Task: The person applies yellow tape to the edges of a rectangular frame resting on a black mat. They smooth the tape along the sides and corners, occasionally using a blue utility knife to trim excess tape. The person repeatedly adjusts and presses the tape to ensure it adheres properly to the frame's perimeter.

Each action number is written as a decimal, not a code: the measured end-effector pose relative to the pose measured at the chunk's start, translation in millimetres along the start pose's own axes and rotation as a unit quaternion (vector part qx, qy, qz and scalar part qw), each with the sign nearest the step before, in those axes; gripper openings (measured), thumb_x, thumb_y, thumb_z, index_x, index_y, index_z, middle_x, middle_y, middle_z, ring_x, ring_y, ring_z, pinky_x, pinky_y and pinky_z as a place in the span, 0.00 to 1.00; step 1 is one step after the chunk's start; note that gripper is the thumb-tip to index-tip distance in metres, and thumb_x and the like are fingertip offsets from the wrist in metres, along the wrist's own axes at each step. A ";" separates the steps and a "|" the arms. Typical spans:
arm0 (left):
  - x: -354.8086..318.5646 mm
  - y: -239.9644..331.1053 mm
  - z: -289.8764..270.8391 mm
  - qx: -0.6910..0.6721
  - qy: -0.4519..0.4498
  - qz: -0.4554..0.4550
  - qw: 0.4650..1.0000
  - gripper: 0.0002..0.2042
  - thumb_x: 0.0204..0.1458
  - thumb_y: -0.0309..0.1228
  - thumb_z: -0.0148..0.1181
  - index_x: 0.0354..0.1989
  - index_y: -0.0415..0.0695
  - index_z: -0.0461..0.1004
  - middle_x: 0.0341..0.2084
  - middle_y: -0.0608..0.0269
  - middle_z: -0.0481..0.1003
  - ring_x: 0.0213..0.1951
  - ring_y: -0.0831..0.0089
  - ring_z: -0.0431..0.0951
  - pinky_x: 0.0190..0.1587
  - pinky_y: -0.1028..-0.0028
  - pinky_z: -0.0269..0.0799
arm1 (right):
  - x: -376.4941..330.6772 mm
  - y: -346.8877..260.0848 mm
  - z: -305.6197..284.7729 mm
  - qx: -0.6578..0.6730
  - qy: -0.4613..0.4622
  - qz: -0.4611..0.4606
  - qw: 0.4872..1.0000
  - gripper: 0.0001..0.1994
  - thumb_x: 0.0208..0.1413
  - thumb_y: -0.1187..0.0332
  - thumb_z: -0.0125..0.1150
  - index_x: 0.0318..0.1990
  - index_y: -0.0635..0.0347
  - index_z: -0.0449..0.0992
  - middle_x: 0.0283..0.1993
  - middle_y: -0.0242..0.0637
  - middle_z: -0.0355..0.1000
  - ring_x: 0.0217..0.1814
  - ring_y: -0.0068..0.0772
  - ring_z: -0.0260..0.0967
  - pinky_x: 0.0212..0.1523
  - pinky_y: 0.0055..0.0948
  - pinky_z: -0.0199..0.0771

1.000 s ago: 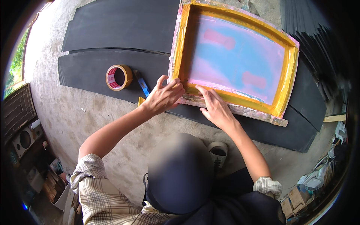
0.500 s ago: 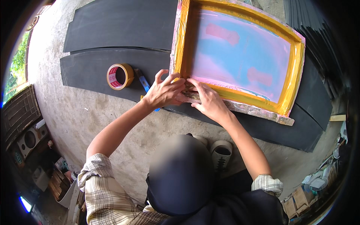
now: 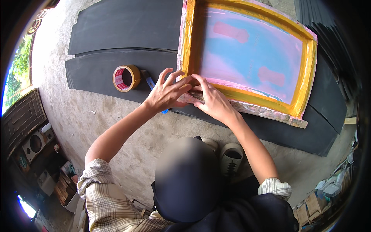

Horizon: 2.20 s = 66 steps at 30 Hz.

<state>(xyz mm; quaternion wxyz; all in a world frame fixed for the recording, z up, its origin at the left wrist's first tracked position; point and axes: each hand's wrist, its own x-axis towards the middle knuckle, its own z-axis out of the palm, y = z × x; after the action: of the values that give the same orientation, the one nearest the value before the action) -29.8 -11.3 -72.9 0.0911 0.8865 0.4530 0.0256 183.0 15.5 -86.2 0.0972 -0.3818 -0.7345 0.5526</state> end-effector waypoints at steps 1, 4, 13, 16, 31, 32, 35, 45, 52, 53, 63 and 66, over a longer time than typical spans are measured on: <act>0.2 -0.9 -0.8 0.003 -0.001 0.002 1.000 0.25 0.34 0.52 0.70 0.43 0.56 0.78 0.56 0.75 0.65 0.59 0.67 0.59 0.64 0.53 0.48 | 1.4 -1.6 -1.7 0.002 -0.009 0.005 1.000 0.41 0.48 0.74 0.66 0.66 0.51 0.45 0.53 0.50 0.71 0.59 0.52 0.67 0.56 0.43 0.69; 3.3 -1.6 -1.3 0.021 -0.011 0.018 1.000 0.26 0.34 0.53 0.69 0.43 0.55 0.78 0.55 0.74 0.64 0.59 0.68 0.59 0.63 0.54 0.50 | 3.6 -4.8 -5.3 -0.006 -0.012 0.015 1.000 0.42 0.48 0.74 0.66 0.66 0.52 0.45 0.53 0.50 0.72 0.59 0.52 0.67 0.56 0.43 0.69; 1.9 -3.4 -8.1 0.023 -0.034 0.020 0.999 0.28 0.37 0.52 0.68 0.46 0.52 0.75 0.51 0.70 0.65 0.59 0.69 0.60 0.63 0.53 0.53 | 2.9 -6.3 -2.8 -0.045 -0.002 0.005 0.999 0.42 0.47 0.75 0.66 0.66 0.51 0.46 0.54 0.50 0.71 0.60 0.50 0.66 0.58 0.43 0.69; 1.3 -5.1 -3.5 0.017 -0.047 0.035 0.998 0.27 0.39 0.54 0.67 0.47 0.53 0.76 0.54 0.71 0.65 0.61 0.70 0.58 0.65 0.52 0.50 | 4.1 0.4 -2.5 -0.031 0.000 -0.033 0.999 0.40 0.50 0.75 0.60 0.67 0.51 0.42 0.55 0.56 0.67 0.53 0.56 0.69 0.52 0.44 0.74; 33.1 -9.4 -30.4 0.061 -0.132 0.139 0.980 0.23 0.43 0.55 0.64 0.41 0.52 0.76 0.44 0.72 0.71 0.60 0.74 0.61 0.71 0.52 0.41 | 2.1 -5.5 -5.2 0.047 0.046 0.033 0.997 0.30 0.54 0.81 0.48 0.64 0.54 0.48 0.47 0.52 0.74 0.49 0.55 0.72 0.48 0.47 0.72; 28.0 -13.1 -29.9 0.039 -0.118 0.131 0.984 0.21 0.43 0.52 0.65 0.43 0.53 0.76 0.45 0.73 0.71 0.61 0.74 0.60 0.71 0.52 0.42 | 2.4 -7.2 -5.6 0.055 0.052 0.041 0.996 0.28 0.54 0.80 0.50 0.62 0.55 0.51 0.46 0.52 0.74 0.48 0.55 0.73 0.47 0.46 0.72; 11.3 -16.5 -26.0 -0.026 -0.065 0.081 0.994 0.19 0.44 0.44 0.66 0.46 0.56 0.75 0.48 0.72 0.69 0.61 0.72 0.60 0.68 0.52 0.48 | 8.1 1.8 -8.6 0.015 0.127 0.022 0.992 0.26 0.50 0.79 0.58 0.56 0.62 0.55 0.36 0.50 0.72 0.41 0.53 0.72 0.45 0.45 0.72; -19.9 16.0 5.1 -0.188 0.138 -0.103 0.967 0.18 0.39 0.26 0.69 0.42 0.52 0.79 0.45 0.67 0.71 0.50 0.62 0.69 0.51 0.65 0.72 | 43.6 -0.1 9.2 -0.277 0.239 0.049 0.929 0.36 0.33 0.67 0.78 0.50 0.49 0.59 0.46 0.37 0.59 0.51 0.40 0.58 0.46 0.47 0.58; -21.1 -0.8 0.8 -0.219 0.080 -0.064 0.970 0.29 0.34 0.33 0.74 0.49 0.49 0.71 0.51 0.66 0.68 0.55 0.59 0.65 0.57 0.63 0.68 | 38.1 -1.7 11.1 -0.184 0.230 -0.059 0.954 0.25 0.45 0.78 0.65 0.48 0.56 0.58 0.42 0.42 0.64 0.48 0.44 0.64 0.47 0.43 0.65; -19.1 -2.8 -1.7 -0.234 0.078 -0.067 0.967 0.31 0.33 0.34 0.74 0.50 0.49 0.69 0.51 0.65 0.67 0.55 0.59 0.65 0.57 0.62 0.68 | 33.8 -1.7 11.8 -0.120 0.203 -0.042 0.971 0.23 0.48 0.79 0.62 0.48 0.57 0.58 0.41 0.44 0.66 0.46 0.46 0.66 0.46 0.43 0.67; -14.2 -4.6 0.6 -0.180 0.085 -0.045 0.979 0.28 0.34 0.35 0.72 0.49 0.47 0.72 0.49 0.65 0.70 0.57 0.62 0.66 0.57 0.66 0.70 | 8.2 -4.1 19.2 -0.028 0.118 -0.069 0.990 0.17 0.53 0.80 0.54 0.50 0.59 0.59 0.37 0.47 0.74 0.40 0.45 0.76 0.40 0.39 0.77; -18.2 -7.1 7.6 -0.180 0.105 -0.004 0.978 0.26 0.35 0.34 0.71 0.48 0.46 0.73 0.47 0.66 0.71 0.53 0.63 0.69 0.55 0.67 0.72 | 7.7 -2.2 20.4 -0.036 0.123 -0.086 0.988 0.18 0.53 0.79 0.56 0.50 0.58 0.60 0.38 0.44 0.75 0.41 0.43 0.76 0.39 0.37 0.77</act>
<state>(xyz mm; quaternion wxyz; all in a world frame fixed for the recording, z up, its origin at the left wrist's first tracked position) -45.2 -23.0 -81.0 0.2010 0.8463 0.4515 0.1988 165.2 5.4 -94.0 0.2200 -0.3861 -0.7664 0.4639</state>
